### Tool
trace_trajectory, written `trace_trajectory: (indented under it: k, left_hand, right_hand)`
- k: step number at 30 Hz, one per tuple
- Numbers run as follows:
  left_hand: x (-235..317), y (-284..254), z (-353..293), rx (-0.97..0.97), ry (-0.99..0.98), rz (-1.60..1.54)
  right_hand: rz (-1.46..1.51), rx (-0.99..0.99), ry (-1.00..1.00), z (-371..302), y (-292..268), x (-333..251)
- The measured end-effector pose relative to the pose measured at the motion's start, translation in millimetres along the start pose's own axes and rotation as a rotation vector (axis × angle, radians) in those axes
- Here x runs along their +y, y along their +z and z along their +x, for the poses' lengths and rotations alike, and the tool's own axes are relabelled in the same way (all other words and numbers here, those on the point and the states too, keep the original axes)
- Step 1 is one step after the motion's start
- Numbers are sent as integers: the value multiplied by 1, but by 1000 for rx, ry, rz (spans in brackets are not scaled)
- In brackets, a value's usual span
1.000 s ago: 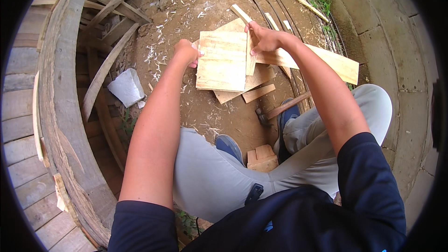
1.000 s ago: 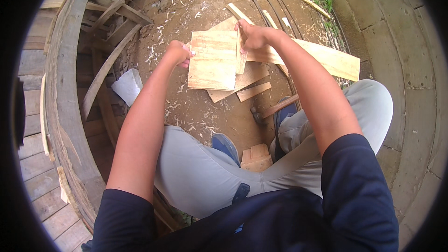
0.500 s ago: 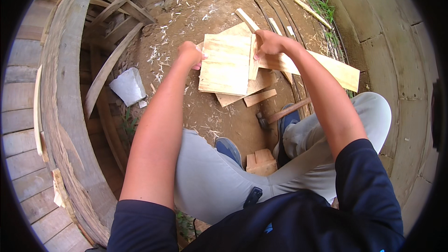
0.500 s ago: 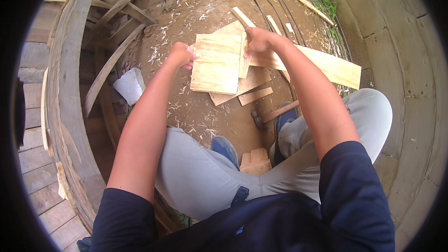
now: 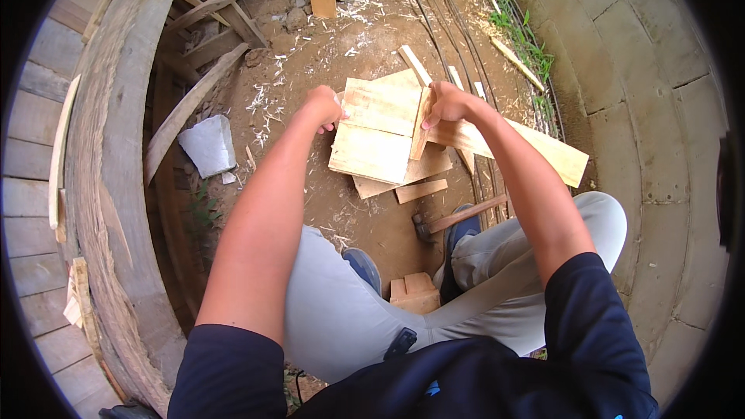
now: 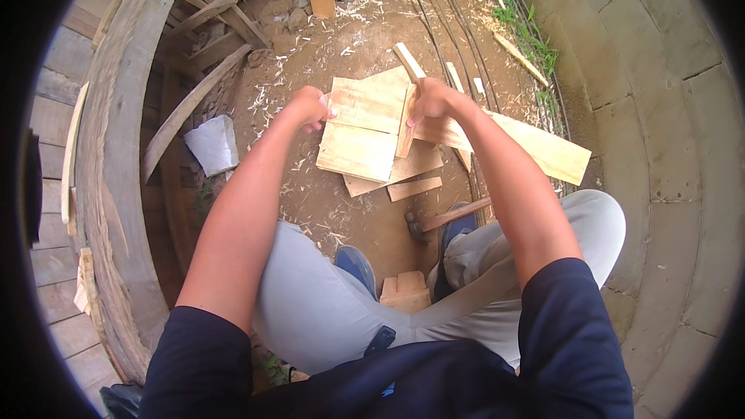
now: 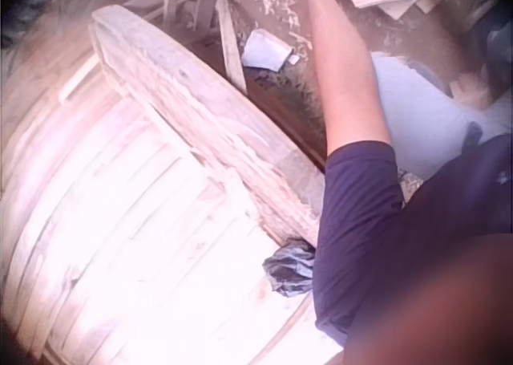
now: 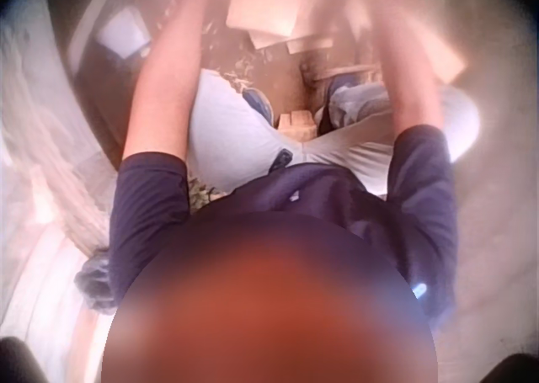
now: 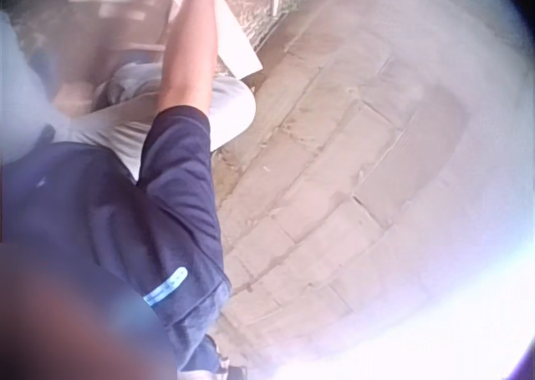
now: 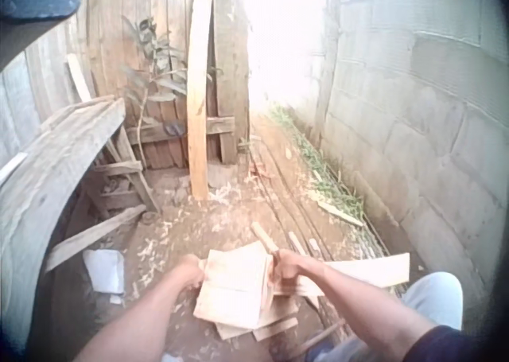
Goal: The person sits on the ground and uses a curved knife to carve a rectangular piece of wood, creating a triangular cutout. They then use a hammer to drive a nail into the carved piece.
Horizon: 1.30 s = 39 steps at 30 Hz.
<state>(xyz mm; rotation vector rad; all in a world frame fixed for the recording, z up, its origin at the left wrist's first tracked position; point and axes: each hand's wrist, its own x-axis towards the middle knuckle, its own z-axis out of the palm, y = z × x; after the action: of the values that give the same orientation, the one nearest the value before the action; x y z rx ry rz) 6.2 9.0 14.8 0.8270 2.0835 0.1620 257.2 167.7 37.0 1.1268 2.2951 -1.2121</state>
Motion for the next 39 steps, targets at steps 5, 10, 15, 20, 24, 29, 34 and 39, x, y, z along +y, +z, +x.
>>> trace_trajectory:
  k: [5,10,15,20,24,29,34,39]
  left_hand:
    - [12,-16,-12,-45,135,-7]
    - [40,-42,-42,38,352,-306]
    - [69,-36,-97,-87,724,-447]
    - [140,1,-173,-61,973,-627]
    - [157,7,-202,78,1060,-915]
    - [156,1,-218,191,1158,-1153]
    - [161,-1,-218,389,971,-1195]
    - [156,5,-210,412,986,-1214]
  right_hand:
    - [-139,161,-69,-12,-27,0]
    - [-99,305,-157,-62,-107,-27]
    - [338,458,-415,-143,-166,-70]
    - [759,531,-533,-191,-164,-95]
    - [921,550,-572,-213,-150,-131]
    - [1030,537,-543,-220,-117,-149]
    - [1113,468,-520,-212,-85,-155]
    - [1208,465,-479,-210,-69,-159]
